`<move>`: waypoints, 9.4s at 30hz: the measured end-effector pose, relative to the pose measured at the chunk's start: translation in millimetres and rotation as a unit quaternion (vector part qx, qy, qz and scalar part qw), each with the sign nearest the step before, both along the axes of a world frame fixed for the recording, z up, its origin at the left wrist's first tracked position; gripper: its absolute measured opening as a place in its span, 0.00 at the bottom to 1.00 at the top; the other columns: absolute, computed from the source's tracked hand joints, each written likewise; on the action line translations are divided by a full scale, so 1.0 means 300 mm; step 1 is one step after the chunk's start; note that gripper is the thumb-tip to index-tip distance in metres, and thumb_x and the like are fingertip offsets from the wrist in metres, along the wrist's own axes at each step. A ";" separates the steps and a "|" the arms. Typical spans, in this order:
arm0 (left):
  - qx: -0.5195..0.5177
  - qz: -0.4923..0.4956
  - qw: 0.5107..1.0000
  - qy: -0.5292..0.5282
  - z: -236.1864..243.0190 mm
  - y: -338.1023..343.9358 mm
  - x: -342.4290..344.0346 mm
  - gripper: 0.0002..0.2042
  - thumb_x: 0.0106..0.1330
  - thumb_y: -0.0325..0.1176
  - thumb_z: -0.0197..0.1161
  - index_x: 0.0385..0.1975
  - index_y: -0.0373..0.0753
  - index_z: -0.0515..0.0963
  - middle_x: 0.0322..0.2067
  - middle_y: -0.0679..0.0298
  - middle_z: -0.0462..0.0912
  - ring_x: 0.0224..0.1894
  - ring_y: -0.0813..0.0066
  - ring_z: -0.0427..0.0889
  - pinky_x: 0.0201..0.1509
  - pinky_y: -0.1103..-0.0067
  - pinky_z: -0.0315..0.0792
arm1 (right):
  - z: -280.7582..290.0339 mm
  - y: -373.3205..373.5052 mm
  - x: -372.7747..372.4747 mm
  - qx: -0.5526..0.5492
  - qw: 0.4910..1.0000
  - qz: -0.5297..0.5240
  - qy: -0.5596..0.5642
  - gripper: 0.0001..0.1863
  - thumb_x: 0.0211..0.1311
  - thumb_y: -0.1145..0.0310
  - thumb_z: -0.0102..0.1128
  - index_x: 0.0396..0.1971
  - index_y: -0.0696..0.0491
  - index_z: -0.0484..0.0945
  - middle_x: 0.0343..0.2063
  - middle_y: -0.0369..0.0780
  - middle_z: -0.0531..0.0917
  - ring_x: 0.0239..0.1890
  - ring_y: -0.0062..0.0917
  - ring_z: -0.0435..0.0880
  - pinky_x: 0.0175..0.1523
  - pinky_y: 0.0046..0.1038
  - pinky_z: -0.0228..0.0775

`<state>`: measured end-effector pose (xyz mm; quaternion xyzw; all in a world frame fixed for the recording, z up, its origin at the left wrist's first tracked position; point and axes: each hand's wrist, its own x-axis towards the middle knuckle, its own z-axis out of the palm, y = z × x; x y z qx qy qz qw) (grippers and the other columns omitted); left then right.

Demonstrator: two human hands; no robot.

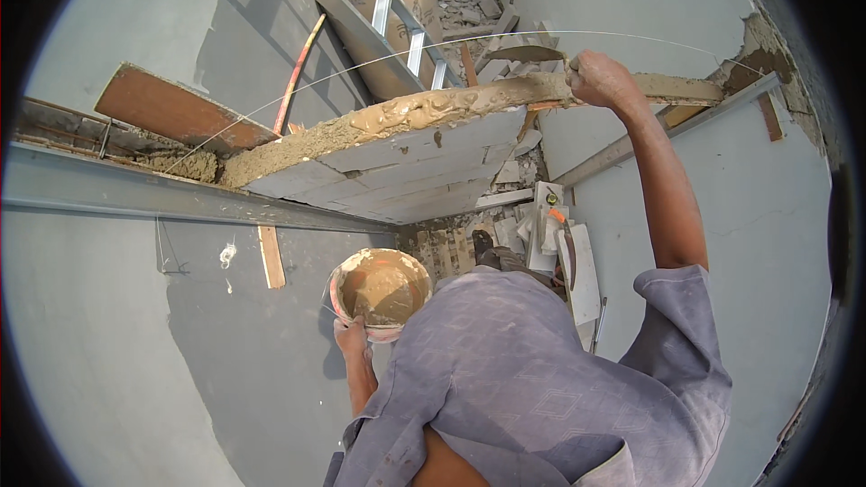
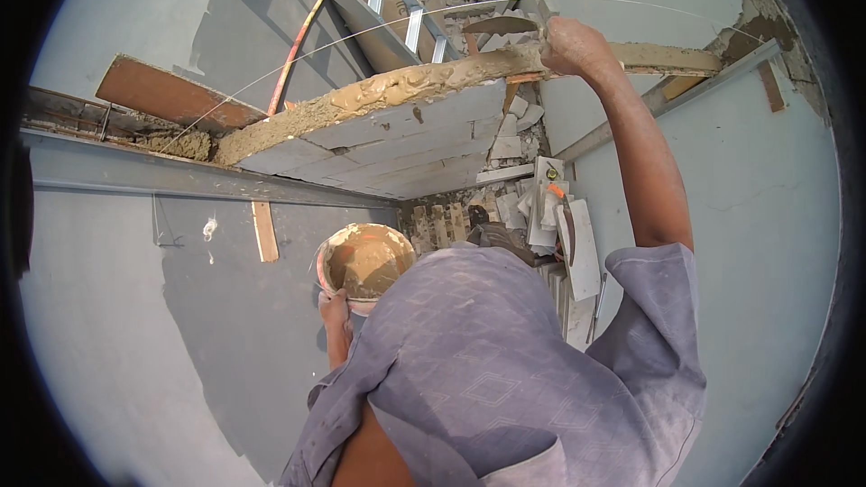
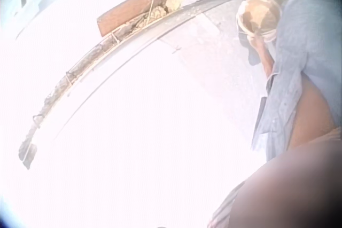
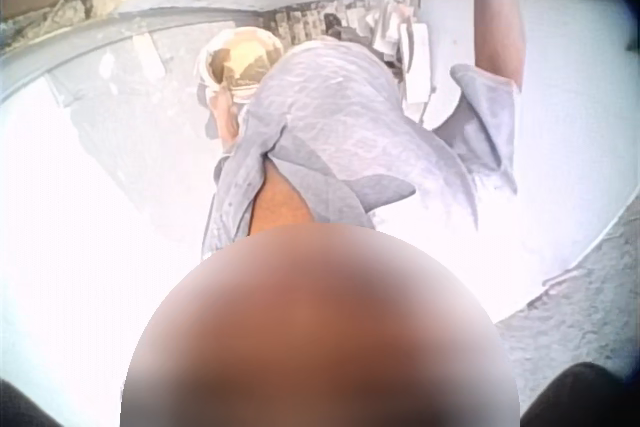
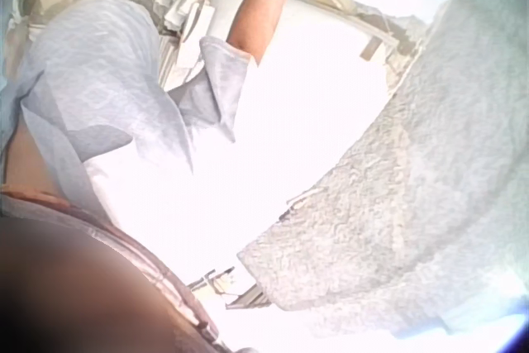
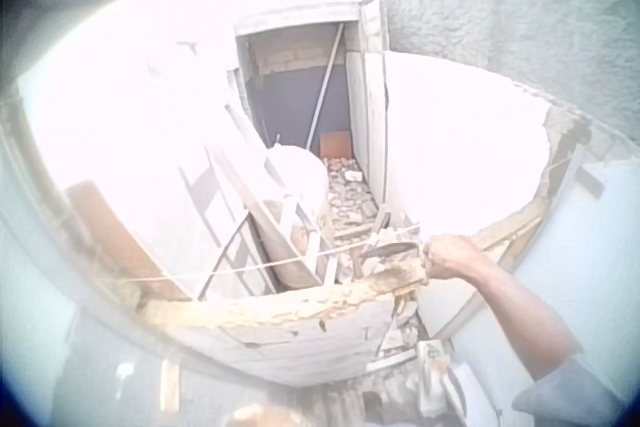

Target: Applying mortar to a brick wall using a trowel.

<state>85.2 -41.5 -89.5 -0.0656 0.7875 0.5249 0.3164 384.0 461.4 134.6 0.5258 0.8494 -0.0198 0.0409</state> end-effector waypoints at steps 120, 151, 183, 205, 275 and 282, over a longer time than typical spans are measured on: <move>0.069 0.354 0.932 0.041 -0.066 -0.265 0.110 0.09 0.47 0.17 0.57 0.30 0.33 0.71 0.29 0.58 0.78 0.29 0.72 0.78 0.34 0.77 0.72 | -0.171 -0.416 -0.568 -0.020 0.958 0.231 0.170 0.13 0.60 0.62 0.56 0.33 0.58 0.77 0.35 0.51 0.81 0.37 0.48 0.79 0.42 0.45 0.71; 0.100 0.077 0.977 0.171 0.094 -0.029 -0.151 0.06 0.48 0.16 0.55 0.24 0.34 0.68 0.31 0.60 0.80 0.31 0.78 0.75 0.37 0.81 0.70 | -0.142 -0.734 -0.596 -0.186 0.917 0.348 0.060 0.13 0.56 0.63 0.59 0.30 0.59 0.80 0.29 0.52 0.82 0.33 0.46 0.82 0.39 0.42 0.75; 0.257 0.207 0.940 0.085 0.312 0.228 -0.244 0.06 0.50 0.18 0.59 0.25 0.34 0.70 0.22 0.62 0.75 0.21 0.76 0.74 0.25 0.78 0.70 | -0.184 -0.519 -0.680 -0.681 0.664 0.047 0.305 0.17 0.65 0.60 0.58 0.39 0.62 0.78 0.17 0.39 0.78 0.11 0.19 0.72 0.14 0.19 0.63; 0.028 0.281 0.957 0.067 -0.029 -0.197 0.093 0.07 0.47 0.18 0.57 0.26 0.34 0.71 0.26 0.61 0.77 0.25 0.77 0.74 0.29 0.80 0.69 | -0.202 -0.481 -0.940 -0.043 0.918 0.313 0.239 0.14 0.57 0.63 0.56 0.31 0.61 0.78 0.32 0.55 0.80 0.36 0.51 0.80 0.44 0.45 0.71; 0.036 0.017 0.995 0.096 -0.045 -0.068 -0.016 0.09 0.51 0.18 0.59 0.32 0.33 0.73 0.30 0.61 0.78 0.30 0.76 0.77 0.34 0.79 0.73 | -0.220 -0.505 -0.988 0.043 0.955 0.227 0.185 0.09 0.55 0.71 0.53 0.31 0.56 0.82 0.32 0.47 0.83 0.38 0.41 0.84 0.41 0.42 0.75; 0.028 0.037 0.995 0.091 -0.039 -0.079 0.006 0.08 0.49 0.19 0.60 0.30 0.33 0.73 0.29 0.62 0.77 0.31 0.77 0.75 0.36 0.79 0.70 | -0.215 -0.477 -0.700 0.022 0.977 0.190 0.098 0.08 0.53 0.73 0.53 0.30 0.59 0.79 0.37 0.47 0.80 0.38 0.41 0.83 0.40 0.40 0.76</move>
